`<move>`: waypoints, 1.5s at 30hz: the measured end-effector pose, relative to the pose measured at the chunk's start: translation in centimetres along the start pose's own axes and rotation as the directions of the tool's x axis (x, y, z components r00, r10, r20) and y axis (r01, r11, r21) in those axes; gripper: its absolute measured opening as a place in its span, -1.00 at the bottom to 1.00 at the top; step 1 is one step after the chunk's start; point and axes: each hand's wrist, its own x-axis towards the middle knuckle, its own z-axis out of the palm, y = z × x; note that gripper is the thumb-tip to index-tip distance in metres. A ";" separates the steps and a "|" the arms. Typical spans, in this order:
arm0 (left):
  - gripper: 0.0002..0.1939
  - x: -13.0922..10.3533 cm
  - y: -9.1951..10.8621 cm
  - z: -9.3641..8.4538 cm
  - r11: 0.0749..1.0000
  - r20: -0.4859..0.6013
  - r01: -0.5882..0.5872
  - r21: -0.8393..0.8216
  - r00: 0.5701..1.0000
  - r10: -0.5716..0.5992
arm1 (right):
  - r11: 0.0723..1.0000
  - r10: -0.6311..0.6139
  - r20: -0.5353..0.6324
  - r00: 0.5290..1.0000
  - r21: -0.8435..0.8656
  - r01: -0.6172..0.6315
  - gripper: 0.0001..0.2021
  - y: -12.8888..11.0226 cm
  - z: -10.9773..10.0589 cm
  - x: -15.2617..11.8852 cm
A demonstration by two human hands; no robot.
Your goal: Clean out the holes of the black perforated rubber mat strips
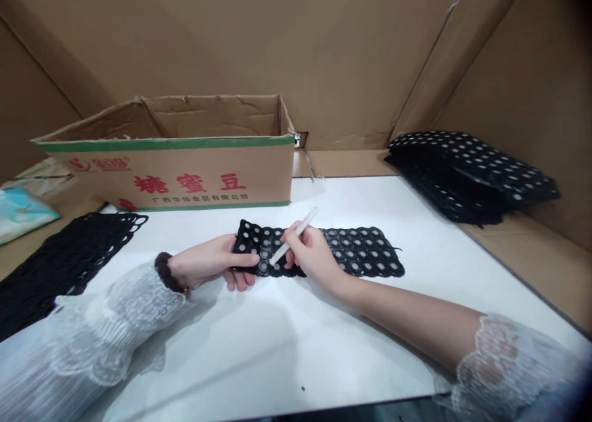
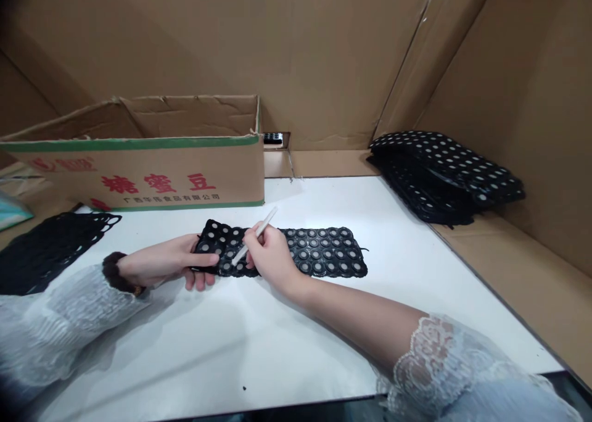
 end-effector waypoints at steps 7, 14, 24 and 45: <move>-0.82 -0.2 0.3 0.6 0.991 -0.099 0.078 -0.110 0.991 -0.089 | 1.000 0.001 0.020 1.000 -0.011 -0.001 -0.89 0.4 -0.2 0.3; -0.87 -0.1 -0.1 1.1 0.988 -0.140 0.043 -0.146 0.988 -0.064 | 0.998 -0.030 0.054 0.998 -0.050 0.033 -0.86 0.7 -0.2 0.2; -0.85 0.0 0.1 2.5 0.950 -0.249 -0.041 -0.311 0.968 -0.040 | 0.945 -0.142 0.179 0.974 -0.267 0.187 -0.82 -0.1 0.2 -0.4; -0.69 0.3 0.0 -0.1 0.999 -0.162 0.004 -0.038 0.987 -0.010 | 0.997 0.047 0.085 0.995 0.056 -0.052 -0.78 -0.2 0.2 0.2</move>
